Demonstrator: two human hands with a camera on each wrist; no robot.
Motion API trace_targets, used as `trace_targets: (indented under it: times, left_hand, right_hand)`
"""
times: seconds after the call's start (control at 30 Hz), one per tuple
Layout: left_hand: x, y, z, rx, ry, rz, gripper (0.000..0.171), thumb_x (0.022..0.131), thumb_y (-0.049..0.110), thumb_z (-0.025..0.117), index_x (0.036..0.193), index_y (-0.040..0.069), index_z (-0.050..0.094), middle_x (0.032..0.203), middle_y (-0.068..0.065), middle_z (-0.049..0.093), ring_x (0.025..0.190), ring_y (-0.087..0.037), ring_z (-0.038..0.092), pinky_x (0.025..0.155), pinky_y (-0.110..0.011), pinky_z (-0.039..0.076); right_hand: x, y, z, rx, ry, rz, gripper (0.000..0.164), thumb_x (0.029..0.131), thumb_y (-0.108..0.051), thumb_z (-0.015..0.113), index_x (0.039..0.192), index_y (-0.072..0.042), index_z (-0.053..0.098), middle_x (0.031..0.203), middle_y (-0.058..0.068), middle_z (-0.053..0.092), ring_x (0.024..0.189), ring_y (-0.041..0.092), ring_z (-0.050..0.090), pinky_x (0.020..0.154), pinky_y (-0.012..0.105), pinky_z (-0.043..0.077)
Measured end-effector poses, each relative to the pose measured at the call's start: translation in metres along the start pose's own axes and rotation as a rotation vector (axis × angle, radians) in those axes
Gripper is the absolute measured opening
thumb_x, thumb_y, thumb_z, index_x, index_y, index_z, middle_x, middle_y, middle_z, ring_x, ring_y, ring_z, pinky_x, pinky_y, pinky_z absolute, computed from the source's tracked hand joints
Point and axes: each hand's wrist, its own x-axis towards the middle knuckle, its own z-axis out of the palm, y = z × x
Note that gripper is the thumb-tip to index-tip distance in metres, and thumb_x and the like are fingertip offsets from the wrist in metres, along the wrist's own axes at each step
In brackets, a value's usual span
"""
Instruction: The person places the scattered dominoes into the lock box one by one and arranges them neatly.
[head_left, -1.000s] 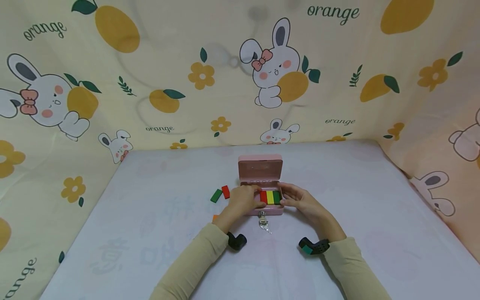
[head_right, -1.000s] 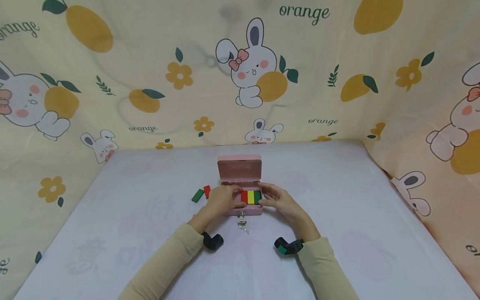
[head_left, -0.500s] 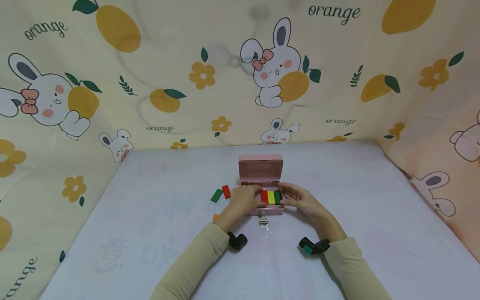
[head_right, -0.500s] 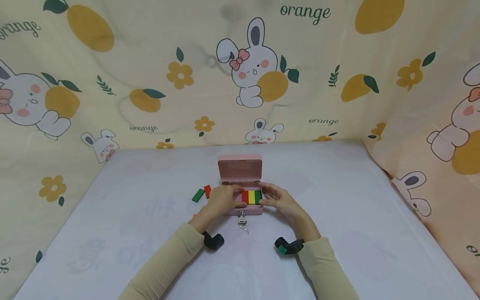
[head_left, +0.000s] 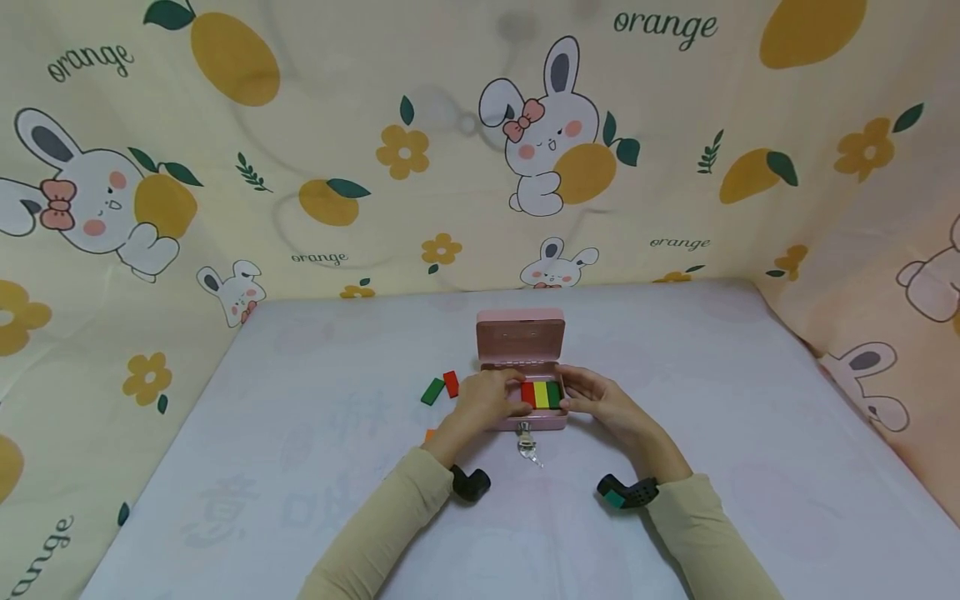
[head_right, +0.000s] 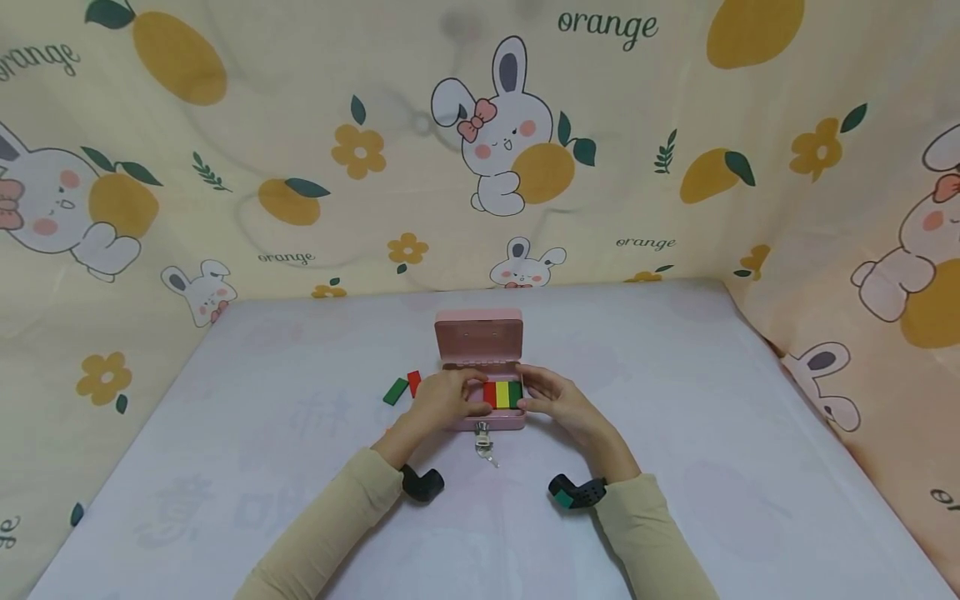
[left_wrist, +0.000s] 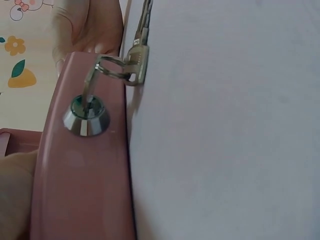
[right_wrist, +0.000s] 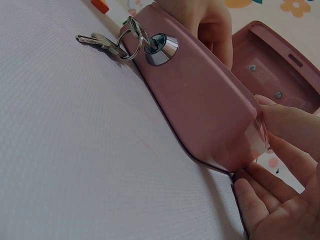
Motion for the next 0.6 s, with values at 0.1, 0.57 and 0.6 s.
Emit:
trace_targets:
  times: [0.1,0.57,0.6]
  left_hand:
    - [-0.001,-0.002,0.000,-0.022,0.009,0.018,0.047,0.079,0.045,0.075,0.121,0.025,0.066,0.095,-0.001,0.072,0.073,-0.015,0.052,0.060,-0.022,0.036]
    - [-0.006,-0.016,-0.003,-0.270,0.037,0.109,0.036,0.083,0.033,0.075,0.115,0.018,0.069,0.062,0.005,0.041,0.060,-0.009,0.039,0.053,-0.021,0.026]
    - [-0.006,-0.018,-0.003,-0.288,0.040,0.121,0.035,0.083,0.032,0.075,0.115,0.017,0.069,0.062,0.005,0.040,0.059,-0.009,0.039,0.053,-0.020,0.026]
  right_hand:
    - [0.000,0.001,-0.001,0.000,-0.002,-0.009,0.064,0.092,-0.016,0.063,0.149,-0.008,0.033,0.158,0.017,0.029,0.148,0.037,0.025,0.116,0.046,0.024]
    - [0.000,0.000,-0.002,0.002,-0.009,-0.024,0.064,0.093,-0.014,0.062,0.149,-0.006,0.033,0.157,0.019,0.028,0.148,0.039,0.024,0.114,0.044,0.024]
    - [0.000,0.000,-0.001,0.003,-0.007,-0.024,0.064,0.093,-0.014,0.062,0.149,-0.006,0.033,0.157,0.019,0.028,0.148,0.039,0.024,0.115,0.045,0.024]
